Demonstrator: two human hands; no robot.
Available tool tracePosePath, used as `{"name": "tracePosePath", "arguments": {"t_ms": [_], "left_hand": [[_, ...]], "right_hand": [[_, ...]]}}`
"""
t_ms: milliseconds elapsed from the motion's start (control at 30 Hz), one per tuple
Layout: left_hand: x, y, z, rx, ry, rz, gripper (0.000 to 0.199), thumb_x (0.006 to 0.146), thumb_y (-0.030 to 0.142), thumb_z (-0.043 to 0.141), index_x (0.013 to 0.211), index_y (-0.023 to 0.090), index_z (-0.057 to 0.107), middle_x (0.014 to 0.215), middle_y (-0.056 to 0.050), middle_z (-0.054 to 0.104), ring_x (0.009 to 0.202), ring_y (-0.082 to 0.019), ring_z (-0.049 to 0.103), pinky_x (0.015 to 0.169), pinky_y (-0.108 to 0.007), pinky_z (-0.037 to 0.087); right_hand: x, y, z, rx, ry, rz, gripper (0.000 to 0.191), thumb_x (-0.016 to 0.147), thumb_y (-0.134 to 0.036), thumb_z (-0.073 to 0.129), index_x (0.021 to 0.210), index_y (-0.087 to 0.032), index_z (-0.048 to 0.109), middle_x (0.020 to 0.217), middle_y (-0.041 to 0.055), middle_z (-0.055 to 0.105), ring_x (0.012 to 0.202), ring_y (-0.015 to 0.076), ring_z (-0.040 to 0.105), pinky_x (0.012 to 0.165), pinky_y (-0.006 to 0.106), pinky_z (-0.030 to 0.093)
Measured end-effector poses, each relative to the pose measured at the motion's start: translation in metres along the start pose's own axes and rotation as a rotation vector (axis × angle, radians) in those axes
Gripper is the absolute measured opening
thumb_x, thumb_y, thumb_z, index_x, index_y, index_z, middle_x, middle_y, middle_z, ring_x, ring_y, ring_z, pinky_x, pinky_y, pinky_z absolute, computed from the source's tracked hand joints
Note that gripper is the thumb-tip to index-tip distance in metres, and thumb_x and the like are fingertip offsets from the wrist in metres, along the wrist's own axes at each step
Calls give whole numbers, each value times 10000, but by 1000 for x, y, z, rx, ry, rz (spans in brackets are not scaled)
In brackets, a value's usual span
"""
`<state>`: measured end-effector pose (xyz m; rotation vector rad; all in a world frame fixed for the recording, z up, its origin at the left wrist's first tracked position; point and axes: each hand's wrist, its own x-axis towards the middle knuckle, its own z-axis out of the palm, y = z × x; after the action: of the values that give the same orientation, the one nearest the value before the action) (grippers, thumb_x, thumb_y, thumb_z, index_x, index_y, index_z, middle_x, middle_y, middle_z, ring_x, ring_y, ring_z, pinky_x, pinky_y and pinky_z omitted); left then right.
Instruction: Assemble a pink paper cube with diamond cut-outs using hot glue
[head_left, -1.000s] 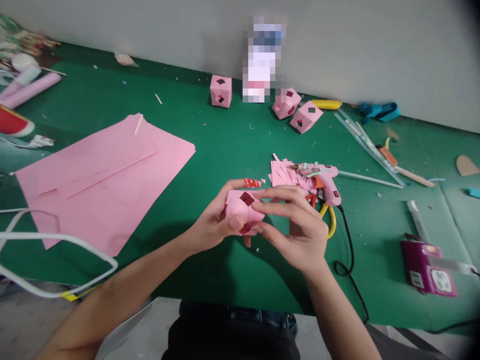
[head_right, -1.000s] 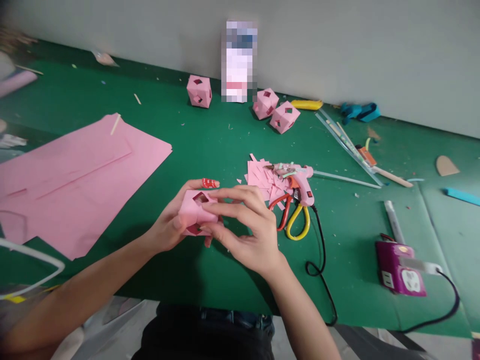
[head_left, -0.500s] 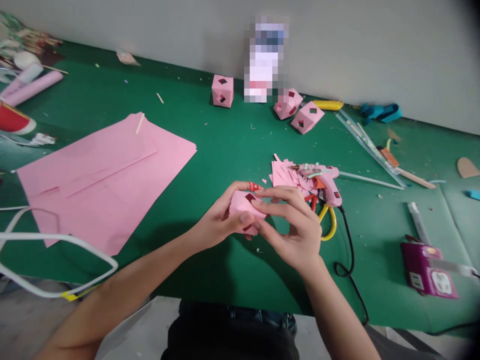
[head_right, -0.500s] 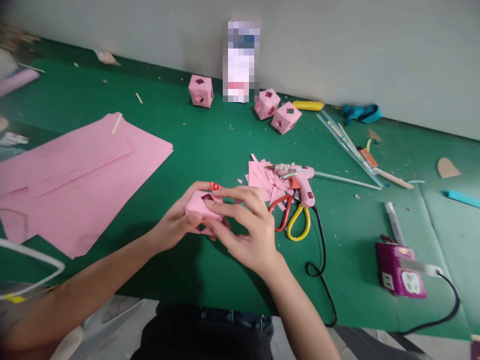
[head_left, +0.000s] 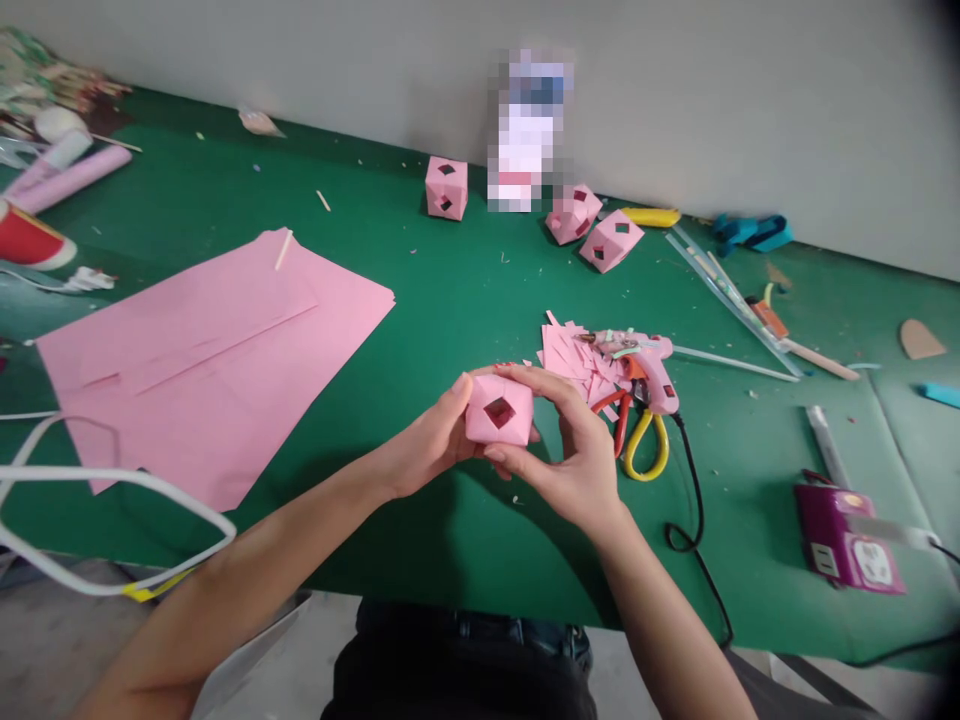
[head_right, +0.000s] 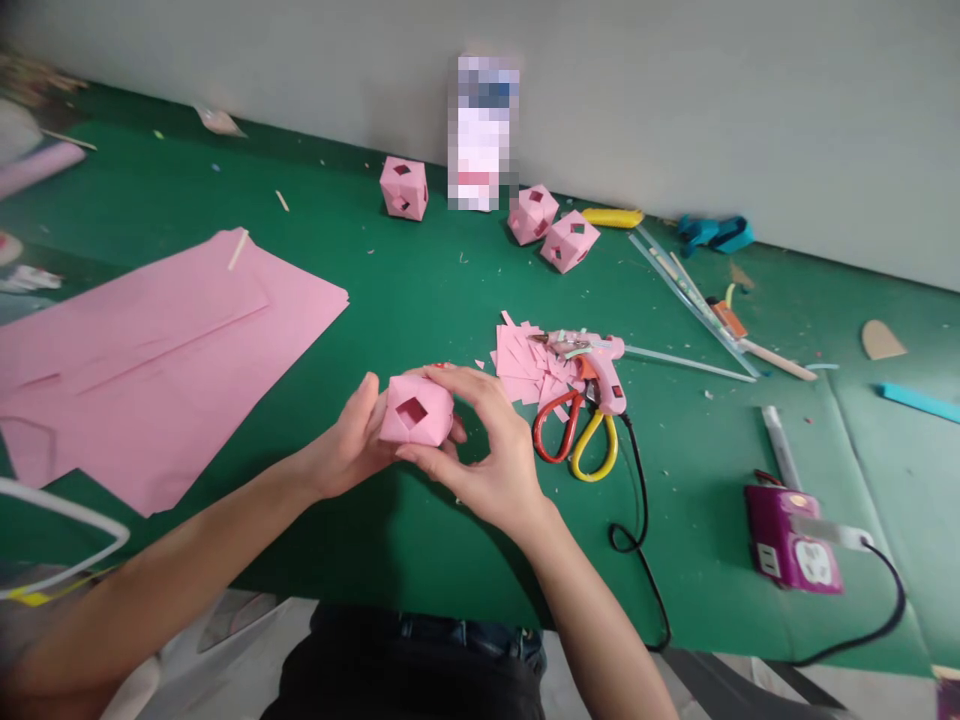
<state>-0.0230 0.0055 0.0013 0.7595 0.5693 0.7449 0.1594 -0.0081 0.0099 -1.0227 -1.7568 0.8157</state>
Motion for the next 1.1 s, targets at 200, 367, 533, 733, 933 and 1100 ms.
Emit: {"name": "tracePosePath", "arguments": {"t_ms": [200,367,533,733,933,1100], "left_hand": [[2,-15,-13,442,60,454,794,945,698,548,1607,332,306,1740,-126,235,1553,-355,352,1201,-499,426],[5,-21,-16,801,-58,643,990,909,725,568,1680,309,107,1783,-97,7,1636,-369,11,1329,-569,66],[4,-25,-12,850,-50,664,1045,927,752,490,1666,325,-114,1753,-45,-209,1609,-363,-150,1313,-609,11],[5,-24,-17,913,148,743,1032,933,701,557,1681,296,-28,1775,-83,-84,1630,-363,-38,1317,-615,113],[10,-22,-21,1157,75,885,768,1024,472,552,1670,267,191,1774,-106,81,1635,-335,105,1309,-588,187],[7,-23,-15,982,92,777,647,1049,504,480,1629,259,330,1761,-117,165,1623,-318,187,1282,-566,288]], "right_hand": [[-5,6,2,7,122,14,631,772,-390,907,1337,-316,636,1286,64,722,1214,279,662,1069,486,538],[-9,7,6,118,162,67,618,747,-371,927,1305,-326,663,1267,55,729,1199,277,674,1042,472,567],[-12,-1,17,368,185,192,593,905,-385,782,1450,-356,551,1447,68,646,1373,283,596,1088,483,560],[-6,-9,21,835,220,595,445,1024,-562,519,1393,-329,608,1477,51,641,1309,285,652,1084,495,555],[-9,-7,25,1020,165,655,566,987,-677,489,1395,-302,609,1432,77,672,1207,291,708,955,470,619],[-14,-2,29,929,164,574,518,979,-654,546,1368,-318,614,1392,70,689,1228,277,693,1041,489,571]]}}
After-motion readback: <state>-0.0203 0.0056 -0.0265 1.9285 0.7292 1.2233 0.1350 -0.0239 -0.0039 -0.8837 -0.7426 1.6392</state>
